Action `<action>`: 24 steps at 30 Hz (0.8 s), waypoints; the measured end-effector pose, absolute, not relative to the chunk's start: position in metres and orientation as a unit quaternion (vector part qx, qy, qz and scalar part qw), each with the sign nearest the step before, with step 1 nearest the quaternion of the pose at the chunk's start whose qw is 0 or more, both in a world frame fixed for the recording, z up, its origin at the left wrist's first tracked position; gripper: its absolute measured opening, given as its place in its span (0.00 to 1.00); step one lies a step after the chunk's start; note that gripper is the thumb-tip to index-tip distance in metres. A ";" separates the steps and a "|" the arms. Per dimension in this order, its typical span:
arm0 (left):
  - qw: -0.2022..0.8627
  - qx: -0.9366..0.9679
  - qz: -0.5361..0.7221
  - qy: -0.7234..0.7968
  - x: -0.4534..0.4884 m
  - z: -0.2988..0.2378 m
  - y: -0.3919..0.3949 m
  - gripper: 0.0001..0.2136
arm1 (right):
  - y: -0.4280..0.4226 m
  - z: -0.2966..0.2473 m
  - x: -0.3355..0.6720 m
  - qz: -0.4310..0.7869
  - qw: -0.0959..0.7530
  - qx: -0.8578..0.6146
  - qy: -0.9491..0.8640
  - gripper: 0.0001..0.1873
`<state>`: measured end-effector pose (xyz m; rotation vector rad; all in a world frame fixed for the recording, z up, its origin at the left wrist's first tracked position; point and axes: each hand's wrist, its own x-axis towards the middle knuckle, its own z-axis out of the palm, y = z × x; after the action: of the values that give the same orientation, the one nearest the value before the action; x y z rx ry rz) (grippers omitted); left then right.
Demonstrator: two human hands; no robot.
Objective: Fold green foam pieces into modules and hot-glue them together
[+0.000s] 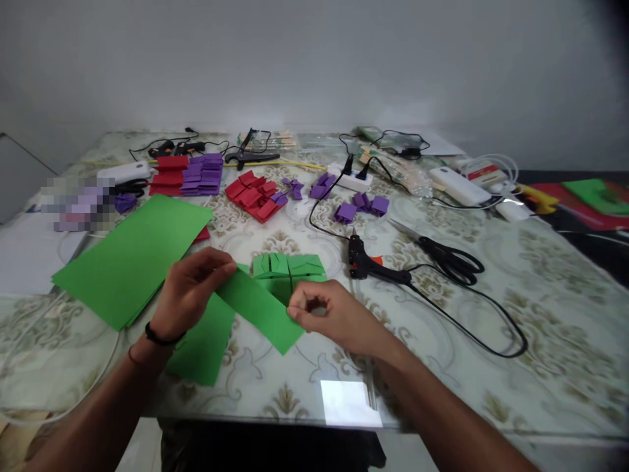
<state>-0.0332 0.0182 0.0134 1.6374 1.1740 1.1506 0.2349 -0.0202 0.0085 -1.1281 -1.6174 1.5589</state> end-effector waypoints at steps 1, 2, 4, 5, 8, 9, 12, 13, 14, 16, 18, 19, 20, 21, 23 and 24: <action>0.394 0.638 0.470 0.466 -0.036 0.013 0.021 0.05 | -0.020 0.010 0.238 0.591 0.302 -0.429 -0.612 0.11; 0.391 0.628 0.480 0.471 -0.039 0.013 0.024 0.05 | -0.019 0.012 0.241 0.591 0.298 -0.432 -0.613 0.11; 0.378 0.610 0.506 0.479 -0.042 0.013 0.030 0.05 | -0.018 0.014 0.248 0.579 0.299 -0.438 -0.619 0.10; 0.368 0.600 0.521 0.482 -0.043 0.013 0.032 0.04 | -0.017 0.015 0.252 0.569 0.306 -0.439 -0.624 0.10; 0.352 0.584 0.548 0.484 -0.042 0.013 0.034 0.05 | -0.013 0.014 0.258 0.528 0.375 -0.438 -0.623 0.09; 0.356 0.589 0.543 0.481 -0.040 0.012 0.033 0.05 | -0.012 0.013 0.258 0.509 0.412 -0.437 -0.616 0.08; 0.389 0.629 0.496 0.455 -0.027 0.010 0.023 0.06 | -0.012 0.011 0.251 0.457 0.475 -0.443 -0.608 0.07; 0.398 0.639 0.483 0.447 -0.022 0.008 0.019 0.06 | -0.013 0.011 0.247 0.450 0.469 -0.447 -0.614 0.07; 0.403 0.648 0.473 0.441 -0.017 0.007 0.014 0.06 | -0.015 0.010 0.243 0.449 0.455 -0.450 -0.623 0.07; 0.407 0.658 0.464 0.431 -0.009 0.006 0.006 0.08 | -0.018 0.009 0.236 0.453 0.422 -0.456 -0.639 0.06; 0.414 0.656 0.466 0.426 -0.006 0.006 0.001 0.08 | -0.020 0.008 0.232 0.461 0.401 -0.459 -0.645 0.05; 0.421 0.653 0.469 0.421 -0.005 0.007 0.000 0.08 | -0.020 0.007 0.231 0.464 0.399 -0.458 -0.644 0.06; 0.431 0.651 0.467 0.415 -0.006 0.009 -0.001 0.08 | -0.021 0.007 0.230 0.466 0.401 -0.457 -0.643 0.06; 0.441 0.656 0.457 0.407 -0.007 0.011 -0.001 0.08 | -0.021 0.006 0.230 0.466 0.403 -0.454 -0.644 0.05; 0.451 0.683 0.418 0.394 -0.010 0.016 0.001 0.06 | -0.022 0.005 0.229 0.459 0.404 -0.448 -0.652 0.05; 0.447 0.702 0.393 0.391 -0.011 0.018 0.001 0.05 | -0.023 0.005 0.229 0.449 0.403 -0.445 -0.661 0.05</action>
<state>-0.0109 0.0013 0.0178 1.7386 0.9680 0.9732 0.2286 -0.0227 0.0052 -1.1250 -1.6701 1.1352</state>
